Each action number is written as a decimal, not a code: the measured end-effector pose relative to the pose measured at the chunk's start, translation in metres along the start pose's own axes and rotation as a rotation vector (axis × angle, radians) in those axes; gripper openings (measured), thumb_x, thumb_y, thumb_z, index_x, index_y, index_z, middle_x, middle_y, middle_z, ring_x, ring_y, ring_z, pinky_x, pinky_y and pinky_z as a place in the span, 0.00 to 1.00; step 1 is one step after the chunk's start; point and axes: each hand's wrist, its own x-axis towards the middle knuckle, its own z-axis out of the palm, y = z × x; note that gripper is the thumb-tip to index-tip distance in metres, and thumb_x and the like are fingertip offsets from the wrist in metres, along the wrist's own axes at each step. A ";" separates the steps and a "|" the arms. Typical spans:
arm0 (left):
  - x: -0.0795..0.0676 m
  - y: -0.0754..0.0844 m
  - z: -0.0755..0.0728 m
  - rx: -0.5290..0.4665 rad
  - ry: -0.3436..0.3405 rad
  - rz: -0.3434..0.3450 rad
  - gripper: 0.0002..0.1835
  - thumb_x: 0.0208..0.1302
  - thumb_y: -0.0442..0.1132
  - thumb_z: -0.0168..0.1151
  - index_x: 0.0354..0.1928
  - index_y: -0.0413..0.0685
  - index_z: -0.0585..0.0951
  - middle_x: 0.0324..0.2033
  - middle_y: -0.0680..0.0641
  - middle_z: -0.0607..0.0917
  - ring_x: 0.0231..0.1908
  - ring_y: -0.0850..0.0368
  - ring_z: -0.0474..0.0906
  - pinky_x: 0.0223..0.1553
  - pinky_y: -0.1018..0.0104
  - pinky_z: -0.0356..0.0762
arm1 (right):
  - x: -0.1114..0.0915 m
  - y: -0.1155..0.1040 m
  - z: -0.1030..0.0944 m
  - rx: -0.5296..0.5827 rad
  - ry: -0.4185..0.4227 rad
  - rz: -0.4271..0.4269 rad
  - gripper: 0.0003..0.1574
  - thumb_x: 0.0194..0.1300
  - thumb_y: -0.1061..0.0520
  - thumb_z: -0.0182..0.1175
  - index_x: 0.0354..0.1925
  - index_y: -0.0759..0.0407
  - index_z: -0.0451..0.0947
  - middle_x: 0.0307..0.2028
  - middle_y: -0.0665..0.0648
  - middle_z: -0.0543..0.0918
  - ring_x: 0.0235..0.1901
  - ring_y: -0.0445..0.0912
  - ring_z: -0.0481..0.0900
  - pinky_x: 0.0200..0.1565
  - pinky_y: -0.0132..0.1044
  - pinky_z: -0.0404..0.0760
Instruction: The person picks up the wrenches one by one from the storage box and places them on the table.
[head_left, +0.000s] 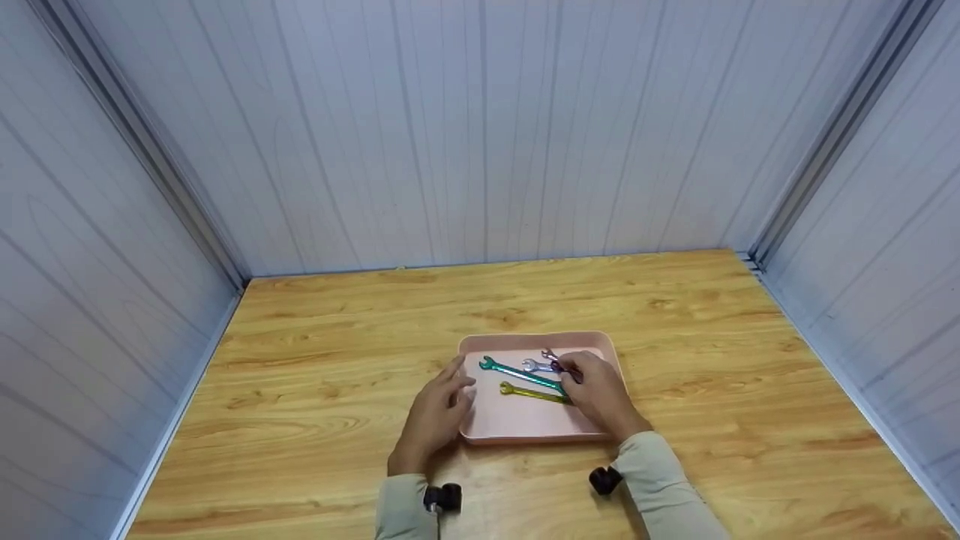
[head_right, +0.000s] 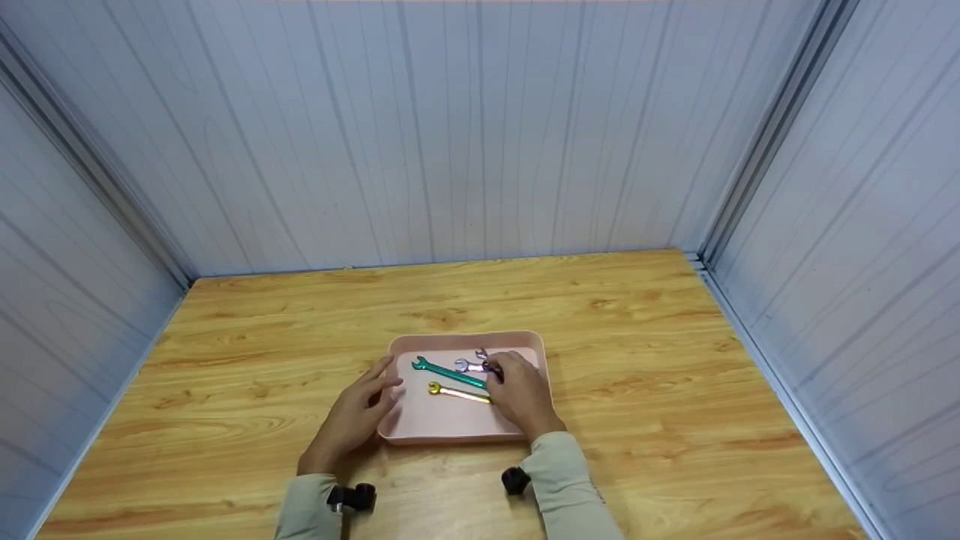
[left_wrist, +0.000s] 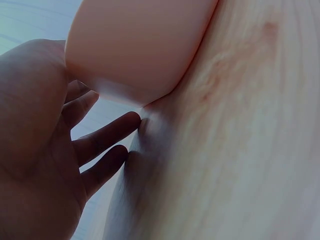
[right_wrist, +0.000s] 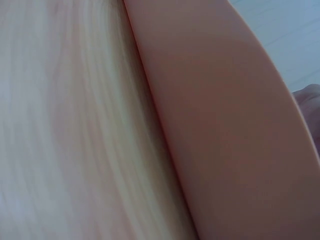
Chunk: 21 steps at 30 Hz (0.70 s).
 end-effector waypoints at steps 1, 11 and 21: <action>0.000 0.000 0.000 0.000 0.002 0.005 0.14 0.72 0.41 0.60 0.53 0.46 0.85 0.73 0.51 0.67 0.70 0.45 0.64 0.68 0.45 0.63 | 0.000 0.001 0.000 0.004 0.009 -0.013 0.13 0.64 0.63 0.65 0.48 0.62 0.84 0.45 0.55 0.85 0.49 0.50 0.80 0.54 0.49 0.79; 0.000 0.000 -0.001 0.010 -0.003 -0.001 0.14 0.72 0.41 0.60 0.54 0.47 0.85 0.73 0.51 0.66 0.69 0.45 0.65 0.68 0.46 0.64 | -0.002 0.004 -0.006 -0.019 0.042 -0.074 0.14 0.62 0.67 0.65 0.47 0.66 0.84 0.42 0.60 0.84 0.45 0.51 0.79 0.51 0.49 0.79; 0.001 0.002 -0.002 0.002 -0.024 -0.044 0.15 0.72 0.42 0.59 0.55 0.48 0.85 0.74 0.54 0.64 0.71 0.48 0.62 0.70 0.48 0.61 | -0.004 -0.001 -0.008 -0.143 0.004 0.012 0.17 0.63 0.63 0.64 0.52 0.63 0.82 0.46 0.58 0.83 0.46 0.50 0.78 0.53 0.50 0.79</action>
